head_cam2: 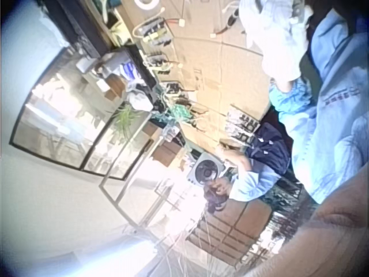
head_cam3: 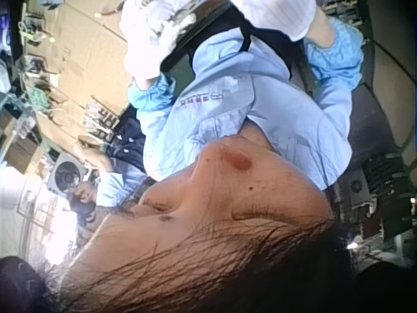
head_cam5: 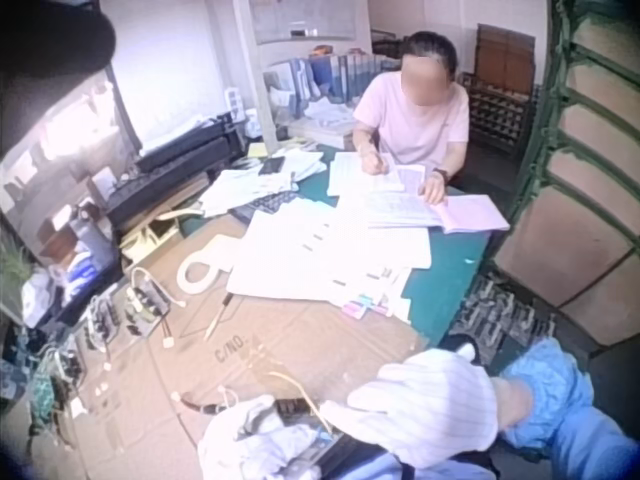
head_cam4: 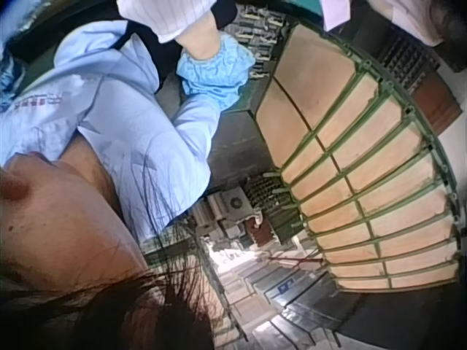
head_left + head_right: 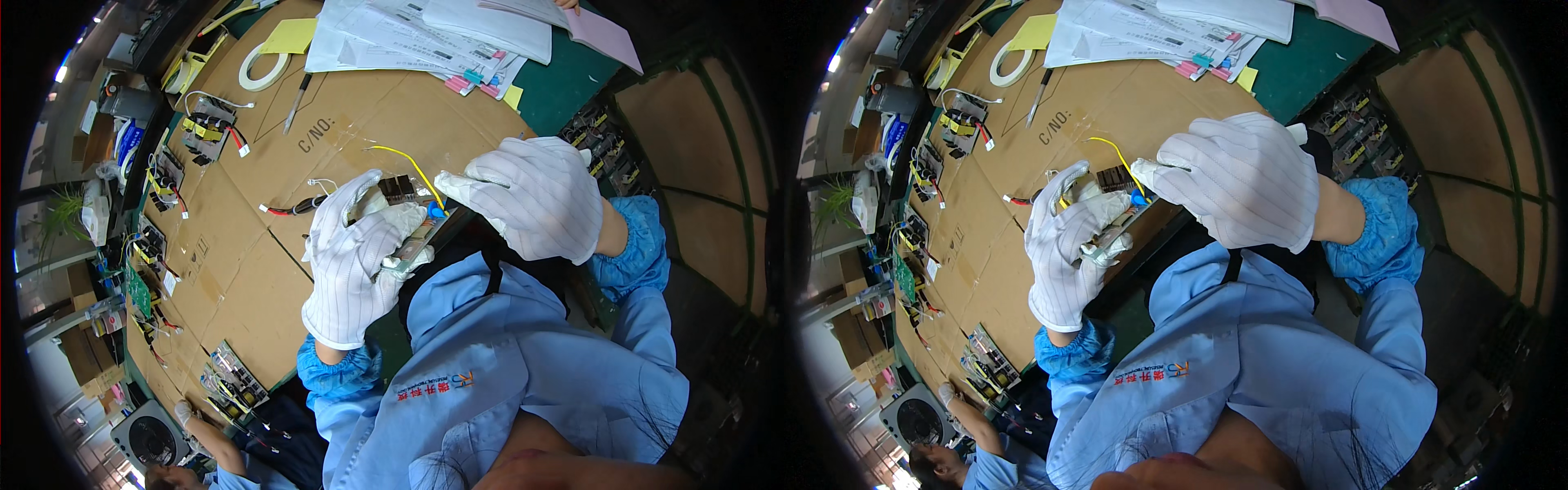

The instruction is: The person assembles electronic circuit boards by hand, connecting wires to them and inspecting the components.

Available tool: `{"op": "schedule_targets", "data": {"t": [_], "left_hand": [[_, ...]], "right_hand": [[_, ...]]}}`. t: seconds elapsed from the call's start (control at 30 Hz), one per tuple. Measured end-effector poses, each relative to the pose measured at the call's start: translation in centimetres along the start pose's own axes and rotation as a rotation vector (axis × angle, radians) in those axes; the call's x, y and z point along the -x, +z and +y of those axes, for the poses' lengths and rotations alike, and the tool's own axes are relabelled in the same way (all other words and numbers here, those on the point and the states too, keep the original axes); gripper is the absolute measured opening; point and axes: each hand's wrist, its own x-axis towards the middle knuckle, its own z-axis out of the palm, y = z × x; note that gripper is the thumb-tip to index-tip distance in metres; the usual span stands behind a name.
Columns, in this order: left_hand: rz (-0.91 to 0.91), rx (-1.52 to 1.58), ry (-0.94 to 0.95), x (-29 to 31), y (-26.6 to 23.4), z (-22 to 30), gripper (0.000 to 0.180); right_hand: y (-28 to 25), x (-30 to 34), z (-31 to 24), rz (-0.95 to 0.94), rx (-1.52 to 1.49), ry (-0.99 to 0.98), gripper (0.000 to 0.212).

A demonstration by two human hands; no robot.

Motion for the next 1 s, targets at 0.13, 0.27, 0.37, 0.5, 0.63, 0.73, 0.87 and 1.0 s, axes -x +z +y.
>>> {"op": "schedule_targets", "data": {"t": [0.13,0.27,0.37,0.5,0.63,0.73,0.87,1.0], "left_hand": [[-0.008,0.017,-0.021,-0.70,-0.36,0.83,0.033],[-0.002,0.007,-0.022,-0.84,-0.43,1.02,0.031],[0.006,0.011,-0.025,-0.88,-0.40,1.02,0.030],[-0.023,0.013,-0.022,-0.75,-0.64,0.77,0.031],[-0.014,0.023,-0.016,-0.71,-0.53,0.83,0.031],[-0.011,0.025,-0.020,-0.55,-0.46,0.84,0.033],[-0.003,0.008,-0.026,-0.51,-0.28,0.75,0.033],[-0.004,0.008,-0.044,-0.64,-0.23,1.02,0.033]], "right_hand": [[-0.19,-0.09,-0.08,-0.033,0.024,-0.007,0.036],[-0.29,0.17,-0.14,-0.048,0.023,-0.021,0.036],[-0.03,0.29,-0.37,-0.045,0.030,-0.002,0.037],[-0.16,0.20,-0.25,-0.034,0.020,0.004,0.040],[-0.13,0.05,-0.11,0.027,0.007,-0.017,0.042],[-0.24,0.09,-0.11,0.005,-0.004,-0.019,0.042],[-0.33,0.06,-0.27,-0.066,0.040,-0.016,0.040],[-0.49,0.04,-0.40,-0.078,0.058,-0.015,0.033]]}}
